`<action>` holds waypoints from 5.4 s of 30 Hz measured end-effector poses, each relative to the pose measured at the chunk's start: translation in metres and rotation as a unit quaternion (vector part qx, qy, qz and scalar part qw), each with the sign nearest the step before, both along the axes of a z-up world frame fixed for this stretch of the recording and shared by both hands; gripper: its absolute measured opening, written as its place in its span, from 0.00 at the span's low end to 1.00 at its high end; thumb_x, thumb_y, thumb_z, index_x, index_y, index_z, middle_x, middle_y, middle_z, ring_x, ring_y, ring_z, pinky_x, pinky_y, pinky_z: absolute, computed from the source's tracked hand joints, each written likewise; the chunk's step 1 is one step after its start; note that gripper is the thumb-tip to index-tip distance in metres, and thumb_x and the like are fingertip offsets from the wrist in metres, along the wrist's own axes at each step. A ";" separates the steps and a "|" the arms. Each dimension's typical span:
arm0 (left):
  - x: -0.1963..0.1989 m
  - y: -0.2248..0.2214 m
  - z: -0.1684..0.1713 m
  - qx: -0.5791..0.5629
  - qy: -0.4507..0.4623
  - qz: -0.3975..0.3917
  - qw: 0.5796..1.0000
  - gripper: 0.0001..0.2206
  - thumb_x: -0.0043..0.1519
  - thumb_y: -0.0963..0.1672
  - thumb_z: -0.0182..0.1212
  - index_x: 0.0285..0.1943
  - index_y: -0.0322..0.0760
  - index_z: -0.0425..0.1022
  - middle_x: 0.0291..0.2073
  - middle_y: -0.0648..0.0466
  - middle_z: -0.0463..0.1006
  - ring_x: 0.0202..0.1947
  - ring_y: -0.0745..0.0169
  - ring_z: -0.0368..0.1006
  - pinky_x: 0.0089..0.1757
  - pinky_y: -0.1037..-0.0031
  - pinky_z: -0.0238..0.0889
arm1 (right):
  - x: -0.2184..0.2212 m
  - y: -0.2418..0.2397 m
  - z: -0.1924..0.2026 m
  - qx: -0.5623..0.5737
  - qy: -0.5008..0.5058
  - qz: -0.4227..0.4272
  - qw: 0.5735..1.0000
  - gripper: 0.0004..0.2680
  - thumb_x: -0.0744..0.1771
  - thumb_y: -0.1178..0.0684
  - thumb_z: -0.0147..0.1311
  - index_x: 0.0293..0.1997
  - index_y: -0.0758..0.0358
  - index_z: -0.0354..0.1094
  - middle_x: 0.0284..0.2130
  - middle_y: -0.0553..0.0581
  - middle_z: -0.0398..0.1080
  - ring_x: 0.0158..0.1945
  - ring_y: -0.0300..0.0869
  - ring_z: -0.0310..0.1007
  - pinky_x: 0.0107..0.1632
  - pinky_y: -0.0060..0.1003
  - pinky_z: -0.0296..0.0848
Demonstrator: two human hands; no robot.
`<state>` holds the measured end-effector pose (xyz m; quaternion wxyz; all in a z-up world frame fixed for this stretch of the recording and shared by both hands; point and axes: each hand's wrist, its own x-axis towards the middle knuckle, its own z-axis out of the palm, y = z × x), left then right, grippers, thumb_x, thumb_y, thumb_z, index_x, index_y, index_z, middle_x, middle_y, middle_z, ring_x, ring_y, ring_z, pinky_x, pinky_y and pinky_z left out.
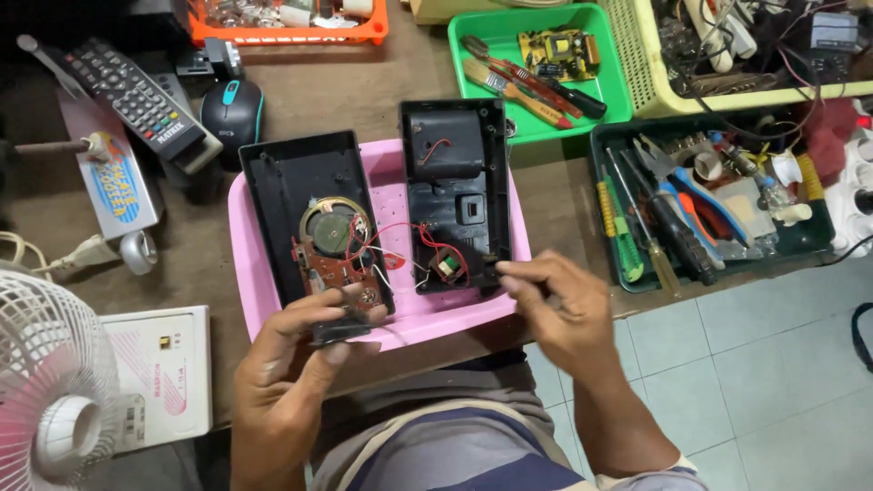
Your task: Cleaning the internal components of a radio casing with a brush and inspecting electronic parts.
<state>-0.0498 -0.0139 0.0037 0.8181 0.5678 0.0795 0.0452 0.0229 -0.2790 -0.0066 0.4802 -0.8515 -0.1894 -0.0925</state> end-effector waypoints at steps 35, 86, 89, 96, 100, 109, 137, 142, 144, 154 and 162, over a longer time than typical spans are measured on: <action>0.068 0.006 -0.011 0.244 -0.113 -0.007 0.963 0.15 0.62 0.41 0.69 0.58 0.45 0.78 0.44 0.58 0.72 0.26 0.77 0.61 0.35 0.86 0.62 | 0.256 -0.041 -0.032 -0.535 0.075 -0.039 0.840 0.10 0.69 0.44 0.55 0.44 0.56 0.77 0.42 0.60 0.78 0.44 0.58 0.76 0.39 0.56 0.71; 0.099 -0.007 -0.040 -0.328 0.001 -0.182 0.927 0.16 0.72 0.46 0.54 0.66 0.33 0.70 0.40 0.51 0.79 0.35 0.64 0.75 0.32 0.82 0.65 | 0.031 0.065 0.129 -0.017 -0.007 0.059 0.998 0.02 0.65 0.68 0.58 0.39 0.73 0.71 0.28 0.61 0.69 0.28 0.41 0.67 0.33 0.29 0.66; 0.098 -0.004 -0.041 -0.321 -0.016 -0.200 0.926 0.17 0.73 0.46 0.52 0.65 0.28 0.70 0.42 0.49 0.79 0.40 0.63 0.76 0.35 0.79 0.66 | 0.037 0.061 0.119 -0.086 -0.103 0.167 0.977 0.03 0.65 0.66 0.61 0.39 0.74 0.73 0.30 0.63 0.74 0.29 0.42 0.72 0.36 0.30 0.70; 0.093 0.008 -0.033 -0.271 -0.016 -0.188 0.944 0.18 0.70 0.44 0.55 0.65 0.25 0.71 0.53 0.48 0.76 0.55 0.52 0.75 0.49 0.76 0.68 | 0.037 0.042 0.092 -0.209 -0.272 0.051 0.938 0.04 0.71 0.64 0.65 0.50 0.72 0.79 0.44 0.65 0.79 0.40 0.48 0.79 0.46 0.37 0.73; 0.091 0.009 -0.028 -0.247 -0.008 -0.181 0.952 0.18 0.71 0.46 0.55 0.67 0.31 0.72 0.55 0.55 0.78 0.53 0.71 0.72 0.48 0.81 0.65 | 0.012 0.041 0.102 -0.095 -0.240 0.070 0.964 0.08 0.67 0.71 0.63 0.49 0.85 0.71 0.42 0.76 0.76 0.38 0.52 0.79 0.44 0.38 0.76; 0.085 0.000 -0.033 -0.297 -0.029 -0.130 0.946 0.19 0.70 0.47 0.57 0.67 0.33 0.70 0.53 0.55 0.79 0.50 0.65 0.77 0.43 0.80 0.65 | 0.005 0.053 0.101 -0.153 -0.196 0.051 0.967 0.05 0.66 0.64 0.67 0.43 0.75 0.75 0.36 0.65 0.77 0.33 0.43 0.76 0.37 0.32 0.71; 0.099 -0.033 -0.005 -0.283 -0.101 -0.070 0.951 0.15 0.72 0.42 0.55 0.65 0.29 0.72 0.56 0.48 0.78 0.54 0.65 0.75 0.58 0.78 0.69 | 0.021 0.050 0.103 -0.084 -0.150 0.075 0.982 0.05 0.66 0.67 0.62 0.42 0.81 0.73 0.36 0.71 0.76 0.33 0.49 0.75 0.37 0.36 0.71; 0.101 -0.061 -0.018 -0.327 -0.073 -0.089 0.938 0.14 0.71 0.42 0.56 0.63 0.28 0.73 0.54 0.49 0.78 0.53 0.67 0.74 0.56 0.78 0.70 | -0.027 0.037 0.114 -0.061 -0.106 -0.107 0.987 0.03 0.73 0.73 0.54 0.50 0.86 0.67 0.40 0.76 0.72 0.41 0.55 0.75 0.48 0.42 0.75; 0.098 -0.074 -0.022 -0.334 -0.052 -0.124 0.933 0.14 0.73 0.42 0.54 0.64 0.28 0.73 0.48 0.50 0.80 0.46 0.66 0.78 0.51 0.75 0.74 | -0.030 0.031 0.118 -0.059 -0.074 -0.099 0.991 0.03 0.68 0.72 0.62 0.42 0.81 0.71 0.35 0.71 0.73 0.37 0.51 0.73 0.46 0.38 0.71; 0.080 -0.128 -0.033 -0.360 0.078 -0.210 0.906 0.18 0.68 0.47 0.59 0.62 0.31 0.74 0.46 0.54 0.81 0.45 0.66 0.78 0.52 0.72 0.74 | -0.028 -0.042 0.112 -0.169 -0.120 -0.011 0.978 0.04 0.63 0.66 0.61 0.37 0.77 0.74 0.29 0.66 0.77 0.23 0.41 0.77 0.28 0.28 0.77; 0.079 -0.133 -0.045 -0.326 0.057 -0.226 0.916 0.14 0.72 0.45 0.55 0.63 0.34 0.76 0.49 0.54 0.81 0.47 0.64 0.78 0.47 0.71 0.75 | -0.024 -0.042 0.100 -0.254 -0.170 -0.011 0.952 0.04 0.68 0.61 0.62 0.35 0.68 0.73 0.27 0.59 0.77 0.21 0.36 0.72 0.23 0.28 0.70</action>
